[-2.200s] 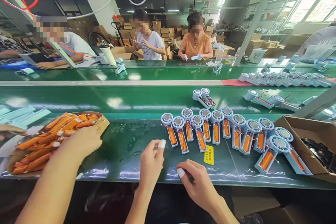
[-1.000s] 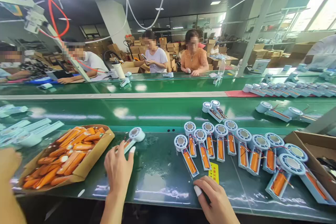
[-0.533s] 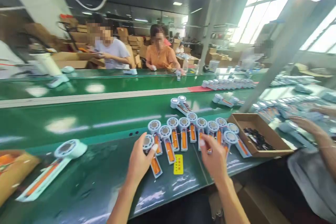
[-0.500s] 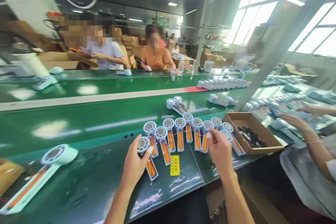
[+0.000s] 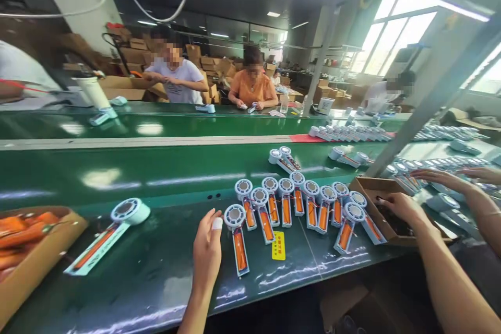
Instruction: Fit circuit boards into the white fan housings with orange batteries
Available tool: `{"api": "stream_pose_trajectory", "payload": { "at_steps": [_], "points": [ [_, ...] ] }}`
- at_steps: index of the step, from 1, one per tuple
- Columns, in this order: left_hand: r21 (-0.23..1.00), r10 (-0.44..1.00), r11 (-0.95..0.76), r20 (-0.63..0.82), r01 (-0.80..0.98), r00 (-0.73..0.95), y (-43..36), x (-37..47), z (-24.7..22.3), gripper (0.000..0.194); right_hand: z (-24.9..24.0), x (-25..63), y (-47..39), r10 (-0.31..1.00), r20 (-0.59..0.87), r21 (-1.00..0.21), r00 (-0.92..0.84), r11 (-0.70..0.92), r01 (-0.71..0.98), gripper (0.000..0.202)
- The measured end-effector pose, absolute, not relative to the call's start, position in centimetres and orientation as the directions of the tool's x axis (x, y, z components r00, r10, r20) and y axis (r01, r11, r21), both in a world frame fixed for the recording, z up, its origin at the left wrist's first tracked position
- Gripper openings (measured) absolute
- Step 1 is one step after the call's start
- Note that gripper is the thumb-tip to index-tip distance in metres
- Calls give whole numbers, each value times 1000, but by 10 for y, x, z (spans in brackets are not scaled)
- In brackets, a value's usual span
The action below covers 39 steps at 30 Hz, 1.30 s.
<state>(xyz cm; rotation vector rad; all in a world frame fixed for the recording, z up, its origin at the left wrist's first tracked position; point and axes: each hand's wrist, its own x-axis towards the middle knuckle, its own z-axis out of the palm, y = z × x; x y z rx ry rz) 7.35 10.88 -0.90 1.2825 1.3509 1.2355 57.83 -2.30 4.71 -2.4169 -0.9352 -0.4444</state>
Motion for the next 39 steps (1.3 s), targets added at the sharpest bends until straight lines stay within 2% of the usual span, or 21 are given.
{"api": "stream_pose_trajectory", "payload": {
  "at_steps": [3,5,6,7,9,11,13,17,19,21,23,26,31,33,36,39],
  "points": [
    [992,982,-1,25,126,-190,92,53,-3,51,59,577,-26,511,433,-319,743,-684,656,26],
    [986,975,-2,39,168,-217,80,42,2,47,67,555,-24,440,528,-327,726,-684,652,20],
    [981,974,-21,64,195,-216,73,40,5,45,71,533,-22,419,589,-339,691,-648,682,23],
    [974,975,-49,95,219,-203,67,39,8,45,73,504,-19,391,690,-363,610,-542,758,27],
    [965,981,-120,151,232,-121,54,44,12,45,74,427,-10,521,738,-385,428,-195,902,32],
    [970,988,-152,151,190,20,41,53,13,49,69,338,0,696,678,-449,236,139,883,28],
    [985,987,-122,107,124,119,30,62,9,55,60,259,9,836,543,-590,80,312,745,24],
    [995,998,64,-62,80,-29,22,60,-2,68,49,178,15,924,350,-755,-156,377,537,23],
    [983,987,156,-151,96,-61,27,52,-3,69,43,172,17,944,271,-774,-189,330,541,25],
    [978,987,159,-156,132,-38,35,45,-1,66,34,174,24,970,240,-717,-42,206,665,25],
    [977,996,86,-78,195,-46,46,42,2,60,22,178,37,957,253,-604,139,44,796,22],
    [963,999,6,9,270,-54,60,45,3,53,4,179,57,938,278,-494,207,-45,868,23],
    [959,1000,-3,10,283,-23,69,52,2,49,-10,182,58,933,331,-506,142,48,861,21],
    [959,1000,3,-2,283,-5,66,52,4,48,-14,186,50,921,384,-501,69,145,853,22],
    [960,999,7,-19,279,40,59,53,9,44,-14,193,37,866,490,-416,-102,335,845,22],
    [959,995,10,-37,284,90,53,54,11,40,-9,200,29,848,477,-347,-228,421,838,19]
  ]
}}
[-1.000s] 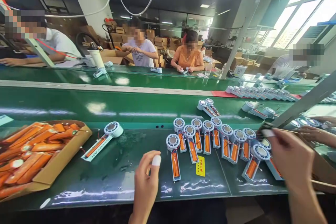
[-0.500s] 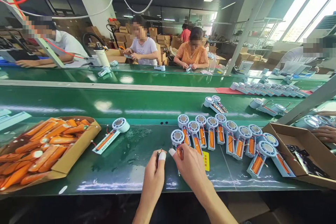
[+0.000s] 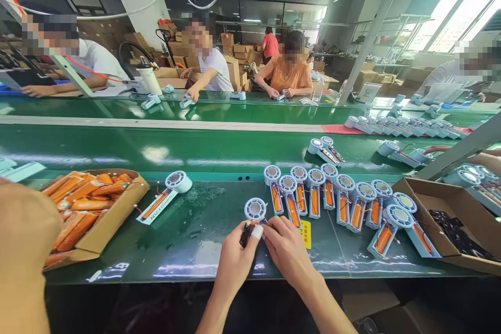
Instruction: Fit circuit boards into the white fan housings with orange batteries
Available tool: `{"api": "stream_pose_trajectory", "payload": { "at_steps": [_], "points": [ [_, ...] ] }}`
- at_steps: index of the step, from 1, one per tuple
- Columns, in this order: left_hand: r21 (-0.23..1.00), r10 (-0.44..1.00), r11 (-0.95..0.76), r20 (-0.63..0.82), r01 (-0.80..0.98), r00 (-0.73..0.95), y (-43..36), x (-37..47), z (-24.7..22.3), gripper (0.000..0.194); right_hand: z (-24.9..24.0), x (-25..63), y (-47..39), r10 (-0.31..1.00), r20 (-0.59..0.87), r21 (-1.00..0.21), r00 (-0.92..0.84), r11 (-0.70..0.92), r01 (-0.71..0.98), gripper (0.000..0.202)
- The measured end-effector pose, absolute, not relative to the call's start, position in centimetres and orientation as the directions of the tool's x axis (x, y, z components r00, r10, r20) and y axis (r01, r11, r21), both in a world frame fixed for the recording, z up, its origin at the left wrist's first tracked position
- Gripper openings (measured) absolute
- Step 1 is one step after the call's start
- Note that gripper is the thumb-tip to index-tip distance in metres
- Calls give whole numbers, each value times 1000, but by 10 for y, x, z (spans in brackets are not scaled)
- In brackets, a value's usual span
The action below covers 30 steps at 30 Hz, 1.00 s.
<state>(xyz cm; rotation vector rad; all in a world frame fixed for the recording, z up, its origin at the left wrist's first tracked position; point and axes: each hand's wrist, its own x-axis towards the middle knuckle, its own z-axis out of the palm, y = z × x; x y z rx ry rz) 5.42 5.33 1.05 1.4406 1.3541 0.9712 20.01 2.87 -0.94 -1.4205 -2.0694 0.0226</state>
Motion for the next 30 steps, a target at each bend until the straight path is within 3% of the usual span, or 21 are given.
{"api": "stream_pose_trajectory", "payload": {
  "at_steps": [6,11,16,20,26,30],
  "points": [
    [952,994,108,-110,287,-11,49,48,-3,50,-4,219,22,912,354,-454,-207,362,814,23],
    [963,983,181,-185,198,4,42,47,-9,52,6,222,14,896,436,-512,-85,324,796,28],
    [951,949,309,-308,-6,62,41,49,-11,52,19,199,11,862,420,-481,-283,476,736,36],
    [928,928,368,-362,-61,88,37,47,-11,60,11,193,19,872,338,-436,-354,478,762,27],
    [883,894,447,-436,-144,102,27,48,-6,56,-5,199,21,878,389,-577,-277,467,670,21],
    [893,909,416,-412,-172,59,20,46,-5,52,-10,198,18,890,407,-612,-207,434,661,23]
  ]
}}
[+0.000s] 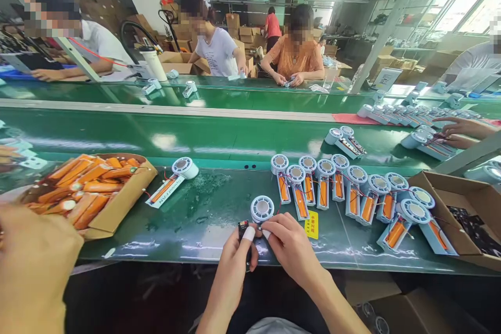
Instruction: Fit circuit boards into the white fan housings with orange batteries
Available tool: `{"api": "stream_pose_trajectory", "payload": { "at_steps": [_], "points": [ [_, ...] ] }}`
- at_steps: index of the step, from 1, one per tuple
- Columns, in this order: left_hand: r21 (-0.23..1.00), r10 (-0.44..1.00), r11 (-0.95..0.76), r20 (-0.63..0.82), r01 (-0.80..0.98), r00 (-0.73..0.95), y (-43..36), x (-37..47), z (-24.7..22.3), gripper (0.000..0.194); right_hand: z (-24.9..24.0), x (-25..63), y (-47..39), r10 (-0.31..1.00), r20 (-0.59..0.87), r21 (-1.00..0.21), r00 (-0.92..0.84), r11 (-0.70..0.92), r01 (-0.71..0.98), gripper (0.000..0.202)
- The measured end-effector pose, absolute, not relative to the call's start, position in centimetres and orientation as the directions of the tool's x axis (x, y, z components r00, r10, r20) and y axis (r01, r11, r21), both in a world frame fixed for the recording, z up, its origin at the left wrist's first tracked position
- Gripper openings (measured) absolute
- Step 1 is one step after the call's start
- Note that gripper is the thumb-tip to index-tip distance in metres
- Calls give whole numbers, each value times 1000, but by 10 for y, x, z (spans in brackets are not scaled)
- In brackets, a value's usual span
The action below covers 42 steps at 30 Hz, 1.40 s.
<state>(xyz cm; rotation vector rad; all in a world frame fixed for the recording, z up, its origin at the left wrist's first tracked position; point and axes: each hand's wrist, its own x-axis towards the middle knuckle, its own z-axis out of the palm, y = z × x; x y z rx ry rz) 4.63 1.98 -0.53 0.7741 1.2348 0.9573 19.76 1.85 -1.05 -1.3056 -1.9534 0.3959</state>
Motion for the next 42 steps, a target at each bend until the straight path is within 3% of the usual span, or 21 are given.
{"api": "stream_pose_trajectory", "payload": {
  "at_steps": [8,16,22,31,36,42],
  "points": [
    [946,944,300,-313,124,108,16,41,-9,55,-7,192,20,901,393,-605,-184,404,686,16],
    [888,896,444,-438,-122,76,23,47,-9,60,0,196,21,862,385,-563,-330,502,656,22],
    [878,887,461,-451,-126,102,29,42,-10,59,0,197,20,888,341,-649,-309,460,606,20],
    [893,891,446,-436,-66,122,25,35,-8,51,0,197,21,846,388,-528,-366,529,664,22],
    [950,955,270,-285,158,86,19,33,-6,45,1,195,25,845,412,-497,-342,522,693,21],
    [919,984,56,-117,390,135,18,34,-2,43,7,193,29,821,379,-370,-426,557,744,18]
  ]
}}
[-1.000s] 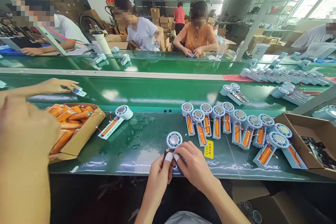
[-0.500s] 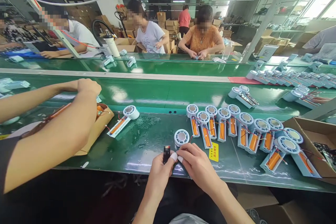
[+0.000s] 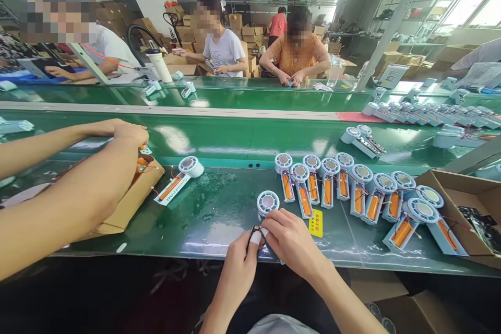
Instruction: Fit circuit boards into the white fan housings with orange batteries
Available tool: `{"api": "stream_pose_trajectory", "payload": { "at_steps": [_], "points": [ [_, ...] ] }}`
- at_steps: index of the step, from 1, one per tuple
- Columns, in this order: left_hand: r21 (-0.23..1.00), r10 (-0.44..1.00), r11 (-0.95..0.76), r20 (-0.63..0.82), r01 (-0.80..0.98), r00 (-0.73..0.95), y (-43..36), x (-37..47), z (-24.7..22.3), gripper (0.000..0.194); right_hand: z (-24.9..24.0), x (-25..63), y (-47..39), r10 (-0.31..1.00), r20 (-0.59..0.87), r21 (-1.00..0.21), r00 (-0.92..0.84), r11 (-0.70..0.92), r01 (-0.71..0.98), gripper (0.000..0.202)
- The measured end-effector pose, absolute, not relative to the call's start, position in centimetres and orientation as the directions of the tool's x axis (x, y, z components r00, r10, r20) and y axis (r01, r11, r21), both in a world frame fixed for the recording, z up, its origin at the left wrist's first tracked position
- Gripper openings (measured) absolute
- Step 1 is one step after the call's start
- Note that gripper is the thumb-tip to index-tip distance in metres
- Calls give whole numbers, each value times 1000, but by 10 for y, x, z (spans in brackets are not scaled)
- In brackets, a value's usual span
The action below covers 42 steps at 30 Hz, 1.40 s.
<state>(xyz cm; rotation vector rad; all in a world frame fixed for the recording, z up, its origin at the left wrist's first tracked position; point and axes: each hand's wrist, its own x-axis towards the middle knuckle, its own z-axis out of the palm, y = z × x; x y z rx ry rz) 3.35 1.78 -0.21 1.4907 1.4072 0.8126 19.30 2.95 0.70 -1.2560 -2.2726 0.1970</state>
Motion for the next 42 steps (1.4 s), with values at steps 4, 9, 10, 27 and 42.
{"api": "stream_pose_trajectory", "payload": {
  "at_steps": [4,9,10,27,42],
  "points": [
    [886,981,32,-115,462,154,21,33,-5,42,13,193,31,809,357,-269,-468,569,777,18],
    [835,984,-20,-81,549,158,19,34,-14,31,14,189,30,805,300,-121,-512,564,817,17],
    [821,986,-30,-71,570,153,18,34,-15,28,13,188,30,807,292,-97,-514,559,823,17],
    [780,897,-230,-62,582,437,33,8,-10,23,11,211,40,775,301,-400,-555,631,664,19],
    [808,968,-208,88,552,236,22,24,-2,31,17,226,17,979,151,-839,138,53,542,30]
  ]
}}
